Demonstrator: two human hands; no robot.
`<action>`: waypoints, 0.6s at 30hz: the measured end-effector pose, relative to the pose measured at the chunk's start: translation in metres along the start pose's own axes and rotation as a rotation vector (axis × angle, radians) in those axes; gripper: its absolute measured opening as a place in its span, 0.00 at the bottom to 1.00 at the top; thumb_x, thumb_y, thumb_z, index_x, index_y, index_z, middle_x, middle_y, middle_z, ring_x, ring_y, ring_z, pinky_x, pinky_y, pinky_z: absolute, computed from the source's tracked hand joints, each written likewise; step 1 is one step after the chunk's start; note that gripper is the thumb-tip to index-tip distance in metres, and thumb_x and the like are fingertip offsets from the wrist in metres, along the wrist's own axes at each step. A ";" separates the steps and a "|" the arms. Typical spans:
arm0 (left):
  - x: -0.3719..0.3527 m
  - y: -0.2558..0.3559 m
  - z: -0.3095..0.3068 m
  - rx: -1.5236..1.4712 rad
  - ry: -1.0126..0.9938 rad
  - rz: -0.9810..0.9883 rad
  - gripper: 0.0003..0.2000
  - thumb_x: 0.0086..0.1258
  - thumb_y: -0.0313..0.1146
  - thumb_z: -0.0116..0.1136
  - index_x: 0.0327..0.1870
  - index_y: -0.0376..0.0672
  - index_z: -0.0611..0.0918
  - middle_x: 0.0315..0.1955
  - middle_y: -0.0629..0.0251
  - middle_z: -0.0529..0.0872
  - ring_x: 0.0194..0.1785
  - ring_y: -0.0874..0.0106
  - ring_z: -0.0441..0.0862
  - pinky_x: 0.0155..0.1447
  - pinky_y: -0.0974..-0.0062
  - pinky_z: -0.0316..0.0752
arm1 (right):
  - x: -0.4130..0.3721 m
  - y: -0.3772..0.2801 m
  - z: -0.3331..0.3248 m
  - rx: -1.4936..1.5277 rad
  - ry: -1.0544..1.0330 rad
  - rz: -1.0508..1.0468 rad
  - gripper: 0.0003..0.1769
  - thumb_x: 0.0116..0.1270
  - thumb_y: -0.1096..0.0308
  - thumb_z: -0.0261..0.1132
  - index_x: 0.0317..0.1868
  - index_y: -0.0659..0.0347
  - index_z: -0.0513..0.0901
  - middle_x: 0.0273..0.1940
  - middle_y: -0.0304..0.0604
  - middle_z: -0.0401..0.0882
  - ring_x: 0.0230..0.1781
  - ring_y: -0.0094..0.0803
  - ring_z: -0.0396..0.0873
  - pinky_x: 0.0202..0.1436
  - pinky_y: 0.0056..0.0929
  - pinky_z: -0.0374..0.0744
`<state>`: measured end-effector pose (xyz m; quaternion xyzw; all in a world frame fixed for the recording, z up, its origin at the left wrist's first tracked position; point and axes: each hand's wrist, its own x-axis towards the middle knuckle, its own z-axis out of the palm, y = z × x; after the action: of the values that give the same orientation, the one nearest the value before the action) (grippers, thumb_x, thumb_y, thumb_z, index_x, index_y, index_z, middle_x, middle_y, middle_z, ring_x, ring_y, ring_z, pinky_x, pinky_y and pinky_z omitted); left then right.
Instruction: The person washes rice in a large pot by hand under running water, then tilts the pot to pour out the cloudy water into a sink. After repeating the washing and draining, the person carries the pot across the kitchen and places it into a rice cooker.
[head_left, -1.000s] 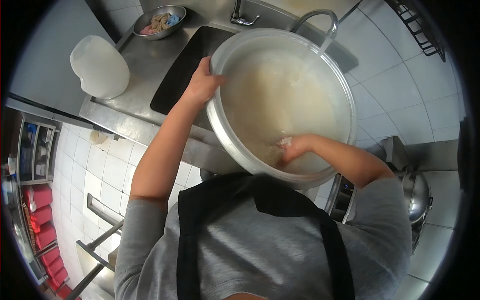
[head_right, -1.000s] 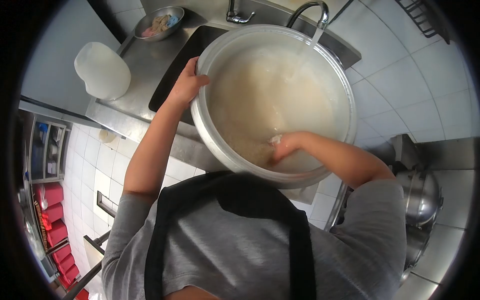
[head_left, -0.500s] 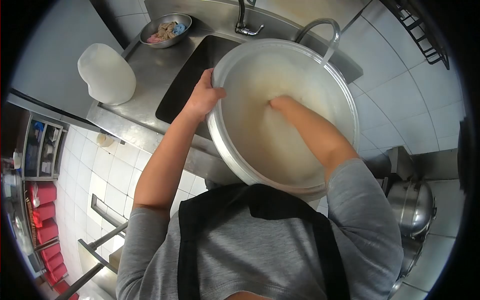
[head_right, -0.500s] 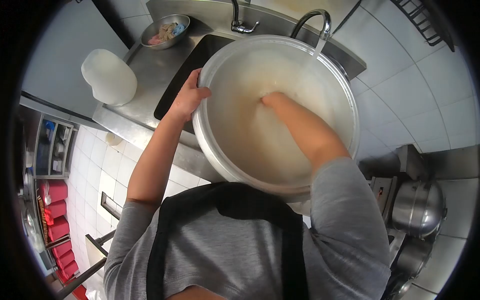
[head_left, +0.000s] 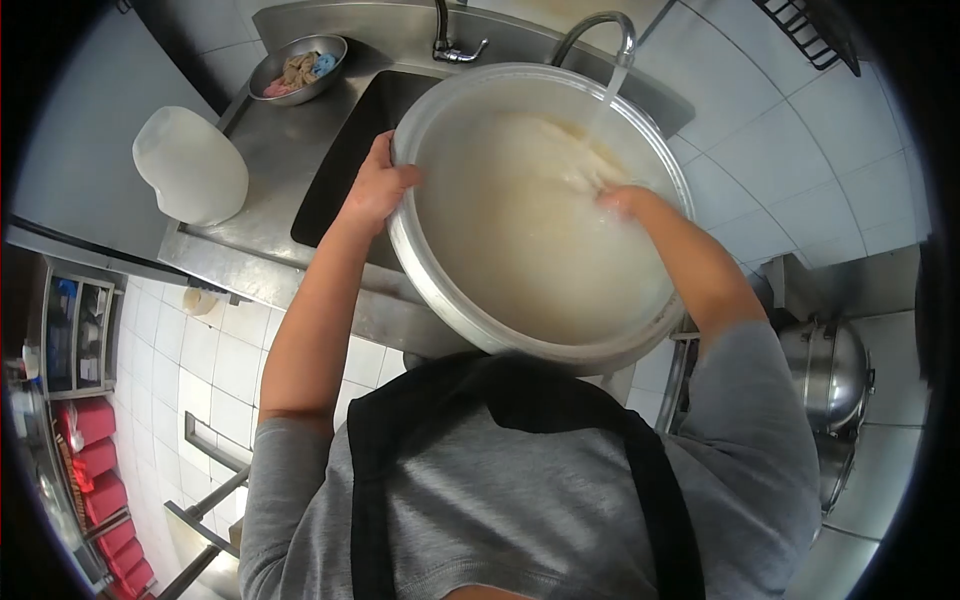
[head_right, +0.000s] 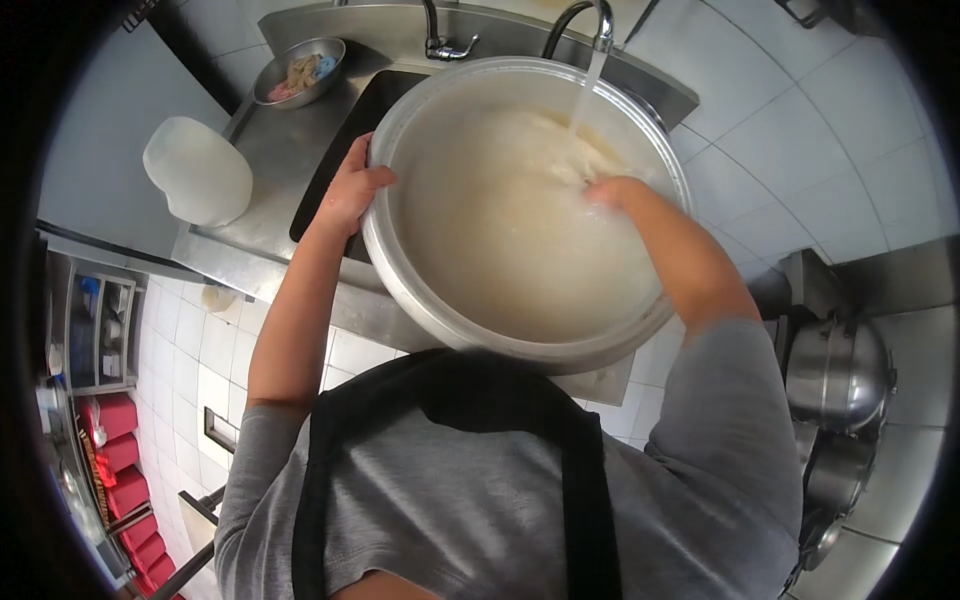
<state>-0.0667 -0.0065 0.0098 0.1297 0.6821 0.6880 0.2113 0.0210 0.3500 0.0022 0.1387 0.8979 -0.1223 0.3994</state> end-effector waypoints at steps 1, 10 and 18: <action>0.002 -0.003 -0.001 0.010 0.002 0.012 0.36 0.50 0.24 0.56 0.65 0.31 0.59 0.51 0.47 0.76 0.50 0.60 0.77 0.55 0.69 0.72 | -0.019 -0.006 0.007 0.022 -0.019 -0.035 0.52 0.56 0.34 0.57 0.68 0.67 0.55 0.69 0.61 0.51 0.70 0.48 0.54 0.70 0.40 0.58; 0.001 -0.003 0.001 0.043 0.041 0.022 0.35 0.50 0.25 0.56 0.65 0.32 0.61 0.51 0.48 0.76 0.52 0.60 0.76 0.57 0.69 0.70 | -0.042 -0.026 0.097 -0.300 -0.384 -0.167 0.48 0.58 0.29 0.51 0.65 0.63 0.68 0.72 0.61 0.46 0.73 0.53 0.47 0.72 0.45 0.54; -0.003 0.002 0.004 0.009 0.060 0.002 0.33 0.49 0.24 0.55 0.63 0.34 0.65 0.50 0.51 0.77 0.51 0.62 0.77 0.56 0.70 0.70 | 0.019 -0.046 -0.038 0.177 -0.048 -0.316 0.10 0.58 0.65 0.64 0.37 0.61 0.83 0.29 0.39 0.82 0.29 0.26 0.80 0.26 0.29 0.81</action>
<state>-0.0629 -0.0045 0.0119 0.1106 0.6910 0.6887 0.1894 -0.0334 0.3229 0.0177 0.0277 0.8846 -0.2651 0.3827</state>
